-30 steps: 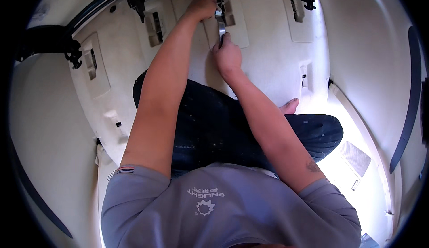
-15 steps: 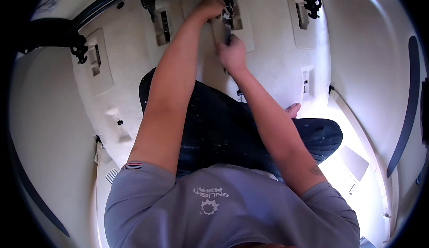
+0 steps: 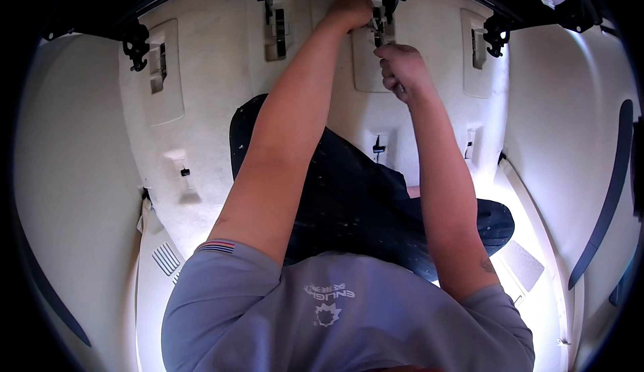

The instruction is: The person removes a plastic trim panel from the floor of a vehicle's trunk area. They use a pry tool to release clips and detach the panel from the floor.

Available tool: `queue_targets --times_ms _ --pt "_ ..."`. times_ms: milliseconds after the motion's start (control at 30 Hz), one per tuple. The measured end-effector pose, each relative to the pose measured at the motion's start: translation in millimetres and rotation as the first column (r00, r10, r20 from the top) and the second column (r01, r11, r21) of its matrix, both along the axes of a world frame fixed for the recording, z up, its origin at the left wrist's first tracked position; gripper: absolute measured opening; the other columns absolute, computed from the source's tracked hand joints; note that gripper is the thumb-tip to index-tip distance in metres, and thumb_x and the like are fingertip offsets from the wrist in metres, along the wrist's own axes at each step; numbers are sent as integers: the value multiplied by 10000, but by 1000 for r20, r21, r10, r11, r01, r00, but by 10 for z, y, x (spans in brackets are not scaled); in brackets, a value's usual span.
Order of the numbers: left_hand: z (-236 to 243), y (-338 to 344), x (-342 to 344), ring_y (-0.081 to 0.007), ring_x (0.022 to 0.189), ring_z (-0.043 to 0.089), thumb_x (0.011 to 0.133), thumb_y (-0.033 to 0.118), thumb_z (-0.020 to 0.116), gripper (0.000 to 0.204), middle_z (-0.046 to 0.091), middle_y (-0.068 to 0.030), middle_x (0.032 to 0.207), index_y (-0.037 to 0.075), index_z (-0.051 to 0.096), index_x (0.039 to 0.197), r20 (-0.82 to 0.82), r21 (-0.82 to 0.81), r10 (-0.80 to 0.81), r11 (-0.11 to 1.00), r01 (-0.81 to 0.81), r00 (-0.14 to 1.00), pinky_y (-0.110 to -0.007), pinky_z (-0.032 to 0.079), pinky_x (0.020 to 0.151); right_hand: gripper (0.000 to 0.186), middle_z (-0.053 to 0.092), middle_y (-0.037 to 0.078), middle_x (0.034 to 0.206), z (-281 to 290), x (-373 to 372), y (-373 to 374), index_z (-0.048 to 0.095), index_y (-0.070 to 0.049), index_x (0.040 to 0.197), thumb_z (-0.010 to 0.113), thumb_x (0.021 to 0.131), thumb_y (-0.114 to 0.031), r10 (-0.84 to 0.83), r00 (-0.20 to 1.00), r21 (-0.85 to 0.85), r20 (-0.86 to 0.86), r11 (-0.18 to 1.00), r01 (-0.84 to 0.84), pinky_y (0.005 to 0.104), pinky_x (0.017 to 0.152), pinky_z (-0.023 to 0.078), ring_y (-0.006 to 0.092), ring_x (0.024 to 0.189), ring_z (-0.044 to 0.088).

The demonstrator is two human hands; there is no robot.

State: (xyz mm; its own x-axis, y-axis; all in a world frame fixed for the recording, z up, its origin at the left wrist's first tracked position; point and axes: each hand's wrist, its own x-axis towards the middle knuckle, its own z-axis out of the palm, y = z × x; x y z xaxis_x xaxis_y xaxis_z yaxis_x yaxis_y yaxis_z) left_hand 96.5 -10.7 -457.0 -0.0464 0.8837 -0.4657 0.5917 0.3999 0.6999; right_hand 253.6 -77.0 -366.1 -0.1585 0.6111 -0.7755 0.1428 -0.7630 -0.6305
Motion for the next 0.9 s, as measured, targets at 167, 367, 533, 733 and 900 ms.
queue_targets --times_ms 167,367,533,733,900 --pt "-233 45 -46 -257 617 688 846 91 497 392 711 -144 905 119 673 1195 -115 117 -133 982 146 984 -355 539 479 154 397 -45 591 114 19 267 510 -78 774 612 890 -85 11 999 -171 -48 985 -19 201 362 240 55 443 324" --pt "-278 42 22 -279 530 664 850 95 511 284 692 -173 794 44 696 1059 -37 136 -91 986 96 995 -385 522 447 152 460 -45 626 131 215 502 512 -85 796 595 919 -115 -92 986 -320 -139 946 43 147 335 304 13 430 353" --pt "-303 99 32 -296 509 649 876 142 506 262 691 -171 776 31 695 1018 -53 71 -93 993 97 994 -404 519 463 153 422 -53 596 103 239 471 505 -100 791 582 921 -122 -85 988 -372 -129 928 31 151 337 289 23 426 326" --pt "-367 82 19 -280 500 635 888 189 513 269 701 -145 809 79 691 1057 -18 53 -22 998 23 1000 -396 515 474 160 399 -52 608 -3 70 36 479 -115 796 583 917 -125 -100 989 -190 -106 979 79 182 341 247 30 442 301" --pt "-210 44 11 -254 560 642 895 213 531 278 699 -112 831 111 688 1101 19 2 -41 999 41 999 -380 517 487 161 418 -29 632 -46 164 16 462 -100 792 581 895 -71 -135 964 -164 -227 982 99 218 380 253 63 466 343"
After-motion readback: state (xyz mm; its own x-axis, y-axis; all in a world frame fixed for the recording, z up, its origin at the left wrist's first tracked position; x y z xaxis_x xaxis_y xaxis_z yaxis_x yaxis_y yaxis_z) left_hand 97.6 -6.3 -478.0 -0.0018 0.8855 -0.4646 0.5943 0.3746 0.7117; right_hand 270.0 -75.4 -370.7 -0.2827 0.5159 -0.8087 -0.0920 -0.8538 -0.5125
